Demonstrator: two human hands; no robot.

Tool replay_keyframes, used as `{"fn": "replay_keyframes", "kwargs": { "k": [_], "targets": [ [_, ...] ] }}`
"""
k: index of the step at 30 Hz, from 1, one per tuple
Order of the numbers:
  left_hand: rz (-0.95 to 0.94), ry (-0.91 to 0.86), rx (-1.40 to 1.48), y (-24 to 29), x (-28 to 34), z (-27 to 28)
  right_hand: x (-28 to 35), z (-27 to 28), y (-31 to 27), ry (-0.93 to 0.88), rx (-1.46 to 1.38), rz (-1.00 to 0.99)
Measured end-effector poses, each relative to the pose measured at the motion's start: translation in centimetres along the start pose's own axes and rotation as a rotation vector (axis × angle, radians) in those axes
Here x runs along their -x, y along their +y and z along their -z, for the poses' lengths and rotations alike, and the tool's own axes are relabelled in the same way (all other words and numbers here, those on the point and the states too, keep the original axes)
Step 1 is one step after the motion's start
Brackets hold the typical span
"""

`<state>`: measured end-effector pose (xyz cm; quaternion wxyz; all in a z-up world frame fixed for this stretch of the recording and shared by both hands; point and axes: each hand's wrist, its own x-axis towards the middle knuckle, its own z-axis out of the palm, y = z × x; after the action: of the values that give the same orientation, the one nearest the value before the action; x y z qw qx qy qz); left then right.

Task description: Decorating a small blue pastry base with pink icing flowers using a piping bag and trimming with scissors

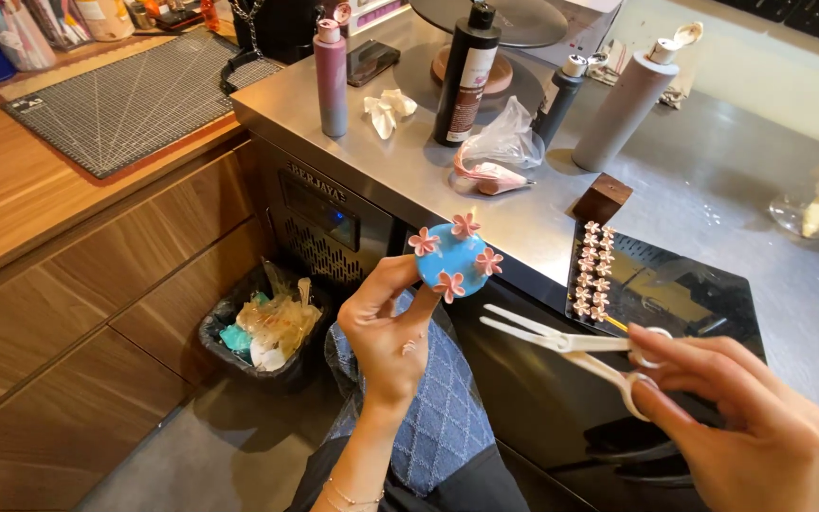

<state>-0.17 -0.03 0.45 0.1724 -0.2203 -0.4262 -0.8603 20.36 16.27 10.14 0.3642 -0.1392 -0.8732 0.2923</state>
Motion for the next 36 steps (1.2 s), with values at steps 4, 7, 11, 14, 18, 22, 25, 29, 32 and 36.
{"fn": "replay_keyframes", "kwargs": {
  "k": [4, 7, 11, 14, 18, 22, 25, 29, 32, 36],
  "targets": [
    [-0.066, -0.004, -0.079, -0.2, 0.3, 0.0, -0.6, -0.4, 0.2, -0.054, 0.088, 0.097],
    [-0.086, -0.023, -0.140, 0.0, 0.3, 0.1, -1.1, -0.7, 0.1, -0.059, 0.108, 0.107],
    [-0.121, -0.047, -0.199, -0.4, 0.4, 0.0, -1.7, -0.9, 0.1, -0.094, 0.137, 0.138],
    [-0.166, -0.064, -0.285, -1.4, 0.5, 0.2, -2.0, -1.1, 0.7, -0.113, 0.186, 0.142],
    [-0.138, -0.074, -0.263, -2.3, 0.8, 0.1, -2.5, -1.3, 1.2, -0.138, 0.204, 0.129],
    [-0.131, -0.084, -0.276, -2.8, 0.8, -0.1, -3.0, -1.9, 2.1, -0.157, 0.150, 0.100],
    [-0.113, -0.081, -0.280, -3.5, 0.9, -0.1, -3.4, -2.3, 2.7, -0.162, 0.158, 0.071],
    [-0.102, -0.093, -0.322, -4.4, 0.8, -0.1, -4.2, -2.7, 3.6, -0.192, 0.120, 0.066],
    [-0.065, -0.114, -0.321, -4.9, 0.9, 0.0, -4.8, -3.0, 4.2, -0.219, 0.104, 0.003],
    [-0.048, -0.129, -0.350, -4.9, 0.5, -0.8, -5.2, -3.5, 6.2, -0.250, 0.048, -0.039]
  ]
}}
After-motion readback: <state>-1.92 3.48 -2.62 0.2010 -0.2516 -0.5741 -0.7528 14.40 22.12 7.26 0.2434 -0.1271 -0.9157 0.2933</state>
